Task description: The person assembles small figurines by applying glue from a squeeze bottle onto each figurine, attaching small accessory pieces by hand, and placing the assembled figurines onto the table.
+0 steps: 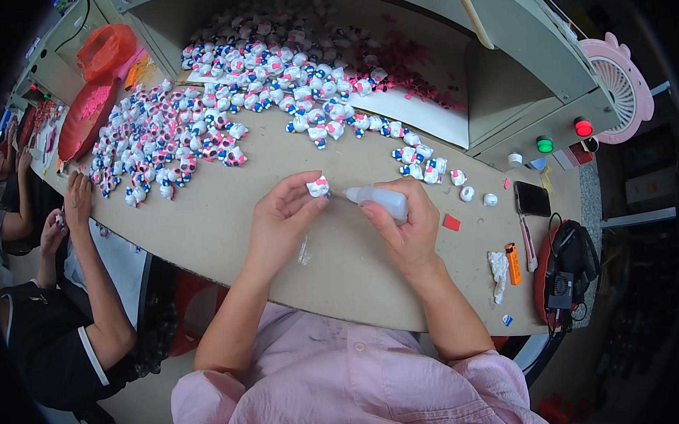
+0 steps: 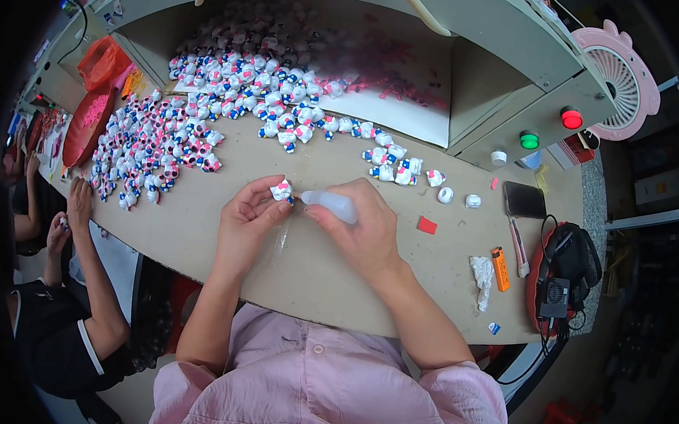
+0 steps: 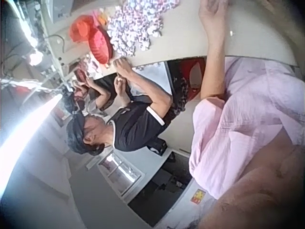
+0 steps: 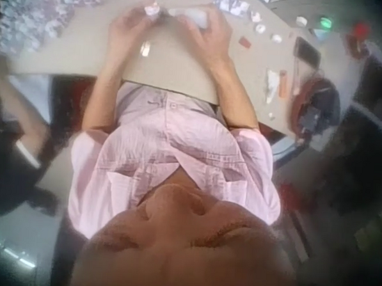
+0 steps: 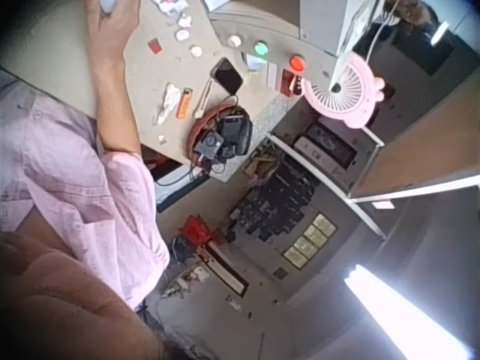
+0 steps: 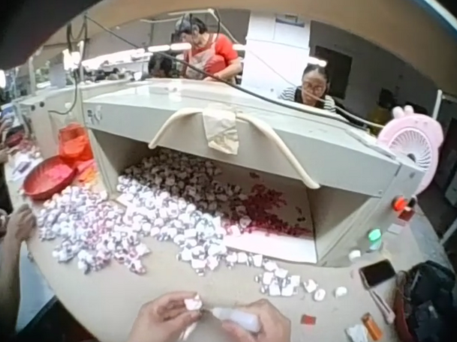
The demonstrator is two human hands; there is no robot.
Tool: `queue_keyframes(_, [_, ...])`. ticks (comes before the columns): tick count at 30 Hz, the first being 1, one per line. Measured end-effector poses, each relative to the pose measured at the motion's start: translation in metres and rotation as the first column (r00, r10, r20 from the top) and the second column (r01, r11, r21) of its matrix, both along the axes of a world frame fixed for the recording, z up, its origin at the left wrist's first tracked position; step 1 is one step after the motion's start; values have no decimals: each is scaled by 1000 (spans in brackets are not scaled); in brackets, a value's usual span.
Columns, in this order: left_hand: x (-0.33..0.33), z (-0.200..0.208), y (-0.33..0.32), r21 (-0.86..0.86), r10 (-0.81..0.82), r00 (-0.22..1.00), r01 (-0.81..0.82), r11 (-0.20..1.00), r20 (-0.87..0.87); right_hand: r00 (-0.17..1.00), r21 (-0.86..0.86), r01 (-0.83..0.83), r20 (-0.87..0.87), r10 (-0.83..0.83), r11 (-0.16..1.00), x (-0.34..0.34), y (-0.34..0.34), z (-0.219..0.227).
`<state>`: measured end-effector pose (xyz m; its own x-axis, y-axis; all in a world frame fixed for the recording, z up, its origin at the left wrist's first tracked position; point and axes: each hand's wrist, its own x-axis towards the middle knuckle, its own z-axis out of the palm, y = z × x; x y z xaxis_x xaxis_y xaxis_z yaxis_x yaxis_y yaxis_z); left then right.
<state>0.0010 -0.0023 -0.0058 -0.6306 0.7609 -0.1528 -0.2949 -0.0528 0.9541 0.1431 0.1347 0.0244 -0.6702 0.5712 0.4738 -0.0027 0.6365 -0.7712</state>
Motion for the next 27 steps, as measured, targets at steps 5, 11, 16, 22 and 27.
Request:
queue_keyframes(5, [0, 2, -1, -4, -5, 1000, 5, 1000, 16, 1000, 25, -8, -15, 8, 1000, -1, -1, -1])
queue_keyframes(11, [1, 2, -1, -23, -1, 1000, 1, 1000, 10, 1000, 26, -8, -24, 9, 1000, -2, 0, -3])
queue_keyframes(16, [1, 0, -1, -14, 18, 1000, -19, 1000, -13, 999, 23, 26, 22, -27, 999, 0, 3, -1])
queue_keyframes(22, [3, 4, 3, -1, 17, 1000, -17, 1000, 25, 998, -62, -17, 53, 21, 998, 0, 0, -2])
queue_keyframes(27, [-1, 5, 0, -33, 43, 999, -42, 999, 7, 991, -569, -17, -119, -62, 822, -14, 40, 0])
